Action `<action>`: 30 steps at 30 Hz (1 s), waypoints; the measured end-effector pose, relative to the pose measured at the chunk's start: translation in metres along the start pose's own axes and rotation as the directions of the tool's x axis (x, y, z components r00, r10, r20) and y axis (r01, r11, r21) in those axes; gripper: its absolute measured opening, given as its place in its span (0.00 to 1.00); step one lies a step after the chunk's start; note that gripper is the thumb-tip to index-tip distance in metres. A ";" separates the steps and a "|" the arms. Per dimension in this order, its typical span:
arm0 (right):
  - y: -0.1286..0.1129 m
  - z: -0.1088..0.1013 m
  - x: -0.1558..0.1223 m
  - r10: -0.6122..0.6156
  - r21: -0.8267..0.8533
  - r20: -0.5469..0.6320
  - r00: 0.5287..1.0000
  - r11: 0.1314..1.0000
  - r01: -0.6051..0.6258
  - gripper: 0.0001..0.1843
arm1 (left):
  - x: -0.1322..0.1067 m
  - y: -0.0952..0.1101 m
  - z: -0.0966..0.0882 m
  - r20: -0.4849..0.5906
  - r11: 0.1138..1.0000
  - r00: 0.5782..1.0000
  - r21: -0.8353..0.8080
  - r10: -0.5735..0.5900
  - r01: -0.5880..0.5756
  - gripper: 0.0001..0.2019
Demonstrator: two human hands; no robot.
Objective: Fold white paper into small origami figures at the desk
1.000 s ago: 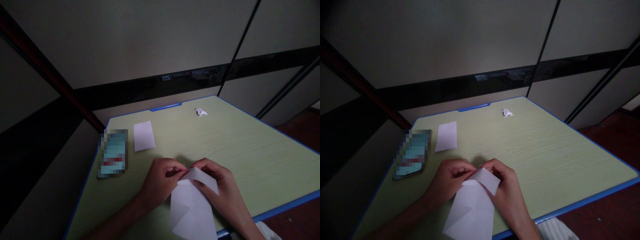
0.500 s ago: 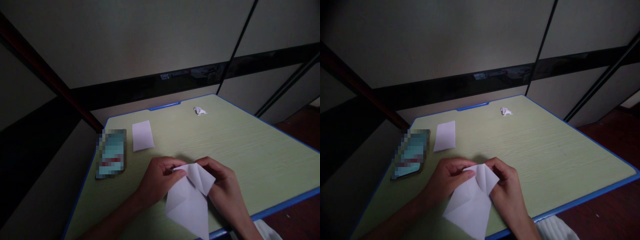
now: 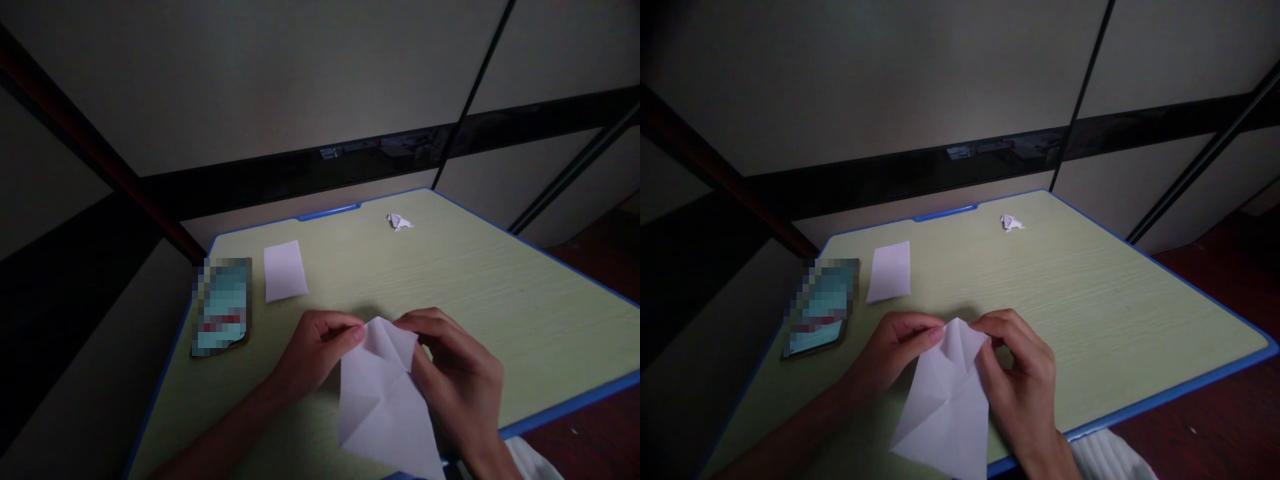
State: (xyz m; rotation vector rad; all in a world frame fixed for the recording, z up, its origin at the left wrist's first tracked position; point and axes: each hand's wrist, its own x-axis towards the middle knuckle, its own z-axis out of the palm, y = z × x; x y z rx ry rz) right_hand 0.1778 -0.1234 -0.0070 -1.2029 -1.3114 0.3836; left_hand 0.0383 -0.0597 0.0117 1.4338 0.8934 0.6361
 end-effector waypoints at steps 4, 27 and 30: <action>-0.001 -0.001 0.000 -0.053 -0.052 0.051 0.997 0.997 0.056 0.10 | 0.001 -0.001 -0.003 0.052 0.998 0.998 0.064 -0.017 0.014 0.13; 0.000 0.001 0.001 -0.124 -0.117 0.130 0.984 0.983 0.140 0.09 | 0.005 -0.004 -0.002 0.053 0.998 0.998 0.056 0.017 -0.020 0.08; 0.000 0.002 0.000 -0.146 -0.120 0.126 0.981 0.980 0.161 0.10 | 0.005 -0.006 -0.003 0.073 0.998 0.997 0.054 0.007 -0.011 0.09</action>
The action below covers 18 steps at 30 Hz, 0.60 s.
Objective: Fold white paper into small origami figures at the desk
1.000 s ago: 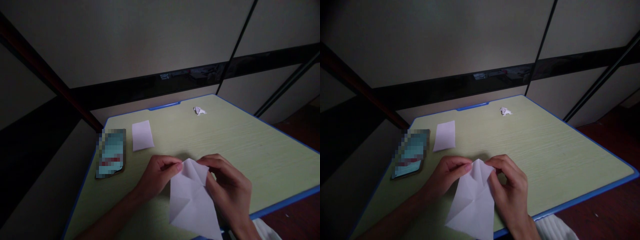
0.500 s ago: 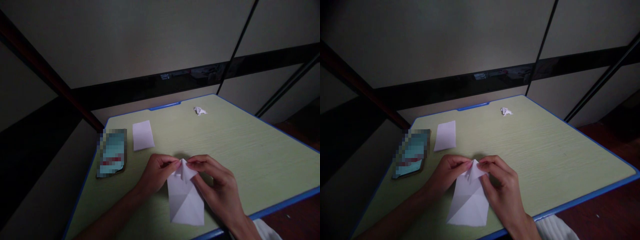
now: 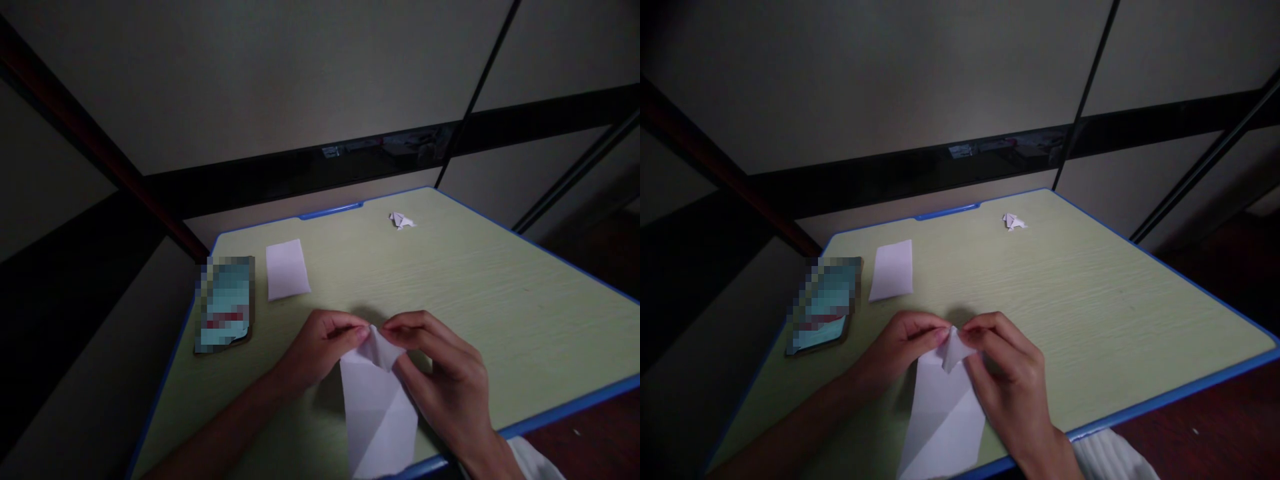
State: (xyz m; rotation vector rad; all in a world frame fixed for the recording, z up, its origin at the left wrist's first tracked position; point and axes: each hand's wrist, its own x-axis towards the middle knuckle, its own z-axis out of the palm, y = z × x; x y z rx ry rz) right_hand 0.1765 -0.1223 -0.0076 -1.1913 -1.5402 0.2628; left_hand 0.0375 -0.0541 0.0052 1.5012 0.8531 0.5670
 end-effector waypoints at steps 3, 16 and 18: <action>0.000 0.000 -0.001 0.006 -0.010 -0.005 1.000 1.000 -0.006 0.10 | -0.001 -0.001 0.002 0.002 1.000 1.000 -0.001 0.008 -0.008 0.08; 0.001 0.002 -0.001 -0.061 -0.116 0.018 0.998 0.991 0.063 0.10 | -0.006 -0.001 0.013 -0.122 0.995 0.990 0.085 0.064 -0.054 0.07; 0.001 0.002 -0.001 -0.080 -0.121 0.058 0.995 0.989 0.086 0.09 | -0.006 -0.001 0.012 -0.120 0.996 0.991 0.077 0.062 -0.053 0.07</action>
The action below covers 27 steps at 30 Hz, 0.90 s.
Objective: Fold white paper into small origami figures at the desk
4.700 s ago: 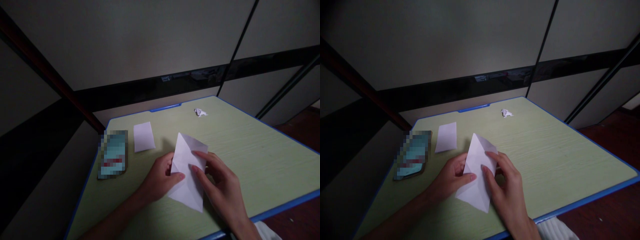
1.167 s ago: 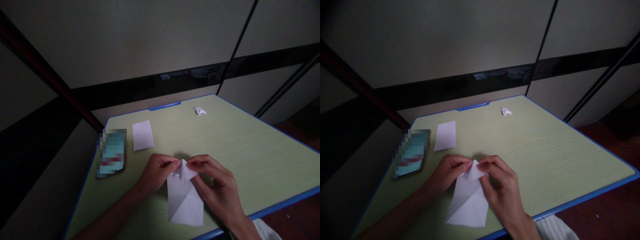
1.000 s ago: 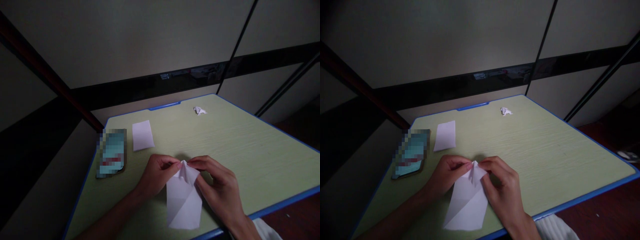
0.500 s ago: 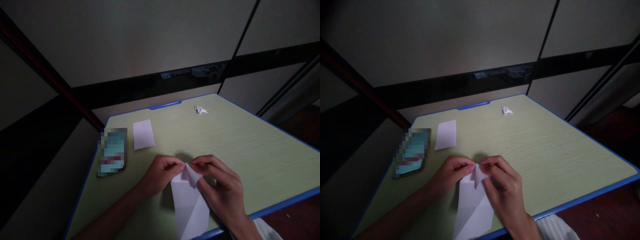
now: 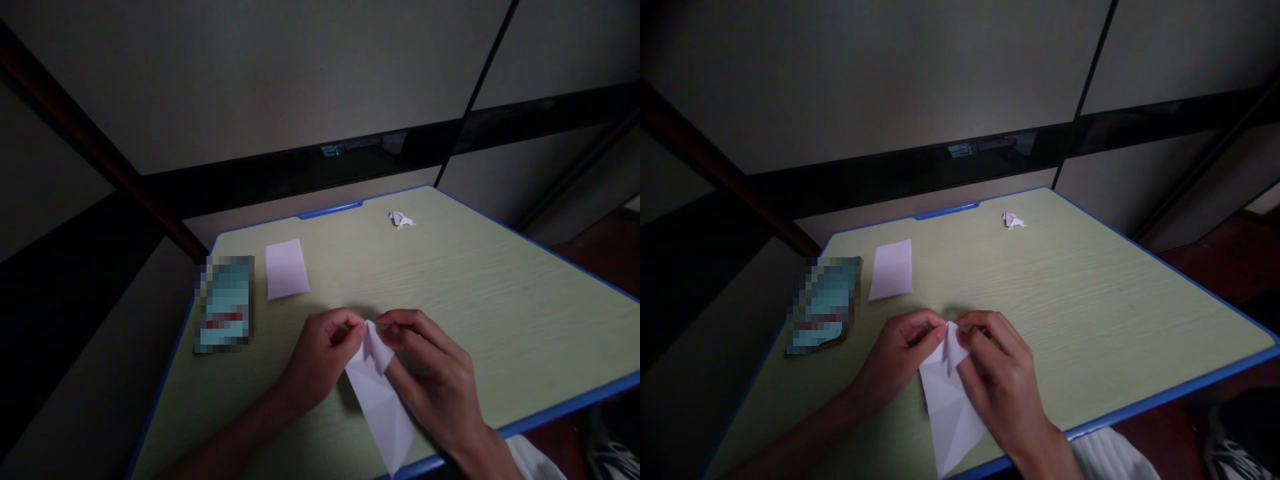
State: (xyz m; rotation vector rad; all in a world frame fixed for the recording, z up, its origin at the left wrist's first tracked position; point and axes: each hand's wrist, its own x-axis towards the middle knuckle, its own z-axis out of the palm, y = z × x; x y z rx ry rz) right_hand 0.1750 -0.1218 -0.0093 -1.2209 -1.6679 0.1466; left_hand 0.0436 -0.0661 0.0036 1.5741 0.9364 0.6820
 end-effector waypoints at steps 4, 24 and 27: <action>0.000 -0.001 0.000 -0.001 -0.014 0.020 1.000 1.000 0.001 0.09 | 0.001 -0.001 -0.002 -0.027 1.000 1.000 -0.003 -0.008 0.008 0.08; -0.001 -0.003 -0.001 -0.037 -0.007 0.023 0.999 0.999 0.037 0.11 | 0.003 0.005 -0.005 0.058 1.000 0.998 -0.017 0.026 -0.025 0.10; -0.001 -0.003 -0.002 -0.016 0.004 -0.014 1.000 1.000 0.016 0.11 | 0.002 0.005 -0.005 0.067 1.000 0.998 -0.025 0.019 -0.018 0.10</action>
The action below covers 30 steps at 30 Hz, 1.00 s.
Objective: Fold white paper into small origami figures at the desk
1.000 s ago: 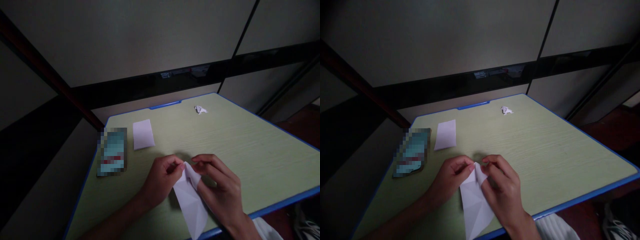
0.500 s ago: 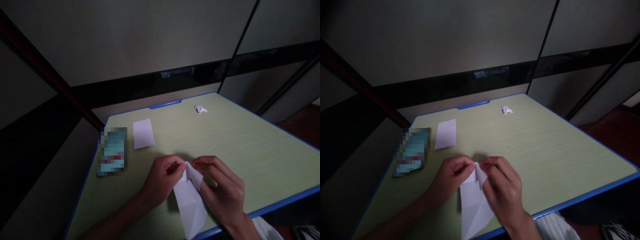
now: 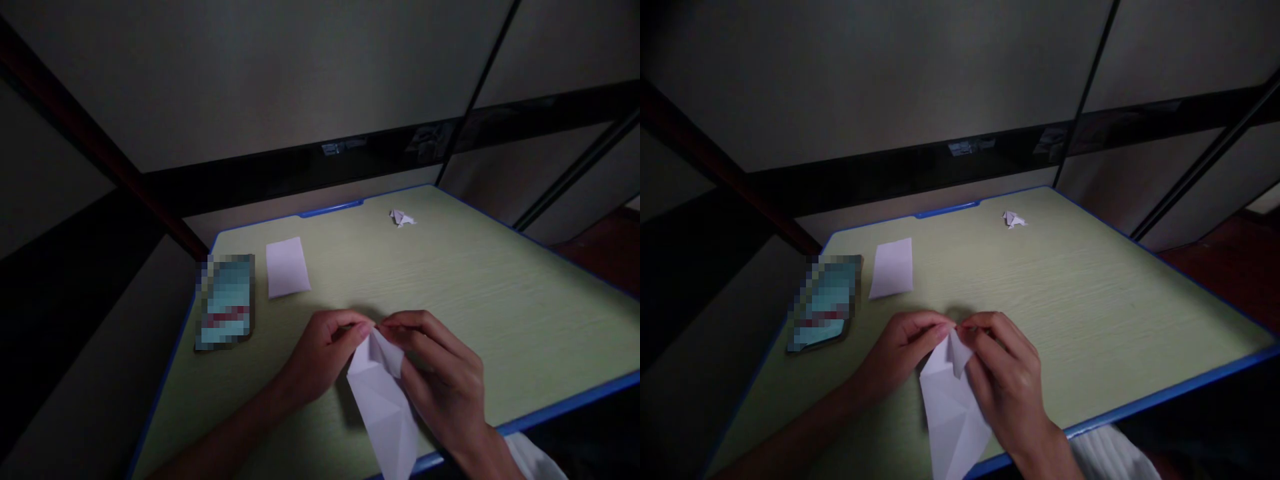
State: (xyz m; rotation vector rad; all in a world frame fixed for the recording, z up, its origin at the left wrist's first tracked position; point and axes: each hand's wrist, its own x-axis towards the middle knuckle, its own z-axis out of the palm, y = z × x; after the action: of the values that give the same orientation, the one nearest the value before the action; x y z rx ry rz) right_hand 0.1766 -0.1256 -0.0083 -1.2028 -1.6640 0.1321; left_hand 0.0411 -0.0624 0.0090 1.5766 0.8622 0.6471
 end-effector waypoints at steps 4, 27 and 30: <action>0.000 0.001 0.000 0.026 0.003 -0.027 0.999 1.000 -0.026 0.11 | -0.001 -0.001 0.001 0.012 0.998 0.999 -0.054 -0.030 0.030 0.09; -0.001 0.001 0.002 -0.013 -0.033 -0.040 0.999 0.999 0.012 0.13 | -0.004 0.000 0.004 -0.072 0.998 0.997 0.057 -0.008 0.012 0.08; -0.001 0.000 0.003 -0.020 -0.045 -0.026 0.999 0.999 0.018 0.13 | -0.004 -0.001 0.005 -0.054 0.999 0.998 0.034 -0.023 0.025 0.08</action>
State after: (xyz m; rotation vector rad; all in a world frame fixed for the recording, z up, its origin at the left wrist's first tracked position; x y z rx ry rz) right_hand 0.1761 -0.1242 -0.0059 -1.2172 -1.6626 0.0669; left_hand 0.0423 -0.0684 0.0079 1.5834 0.9355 0.6630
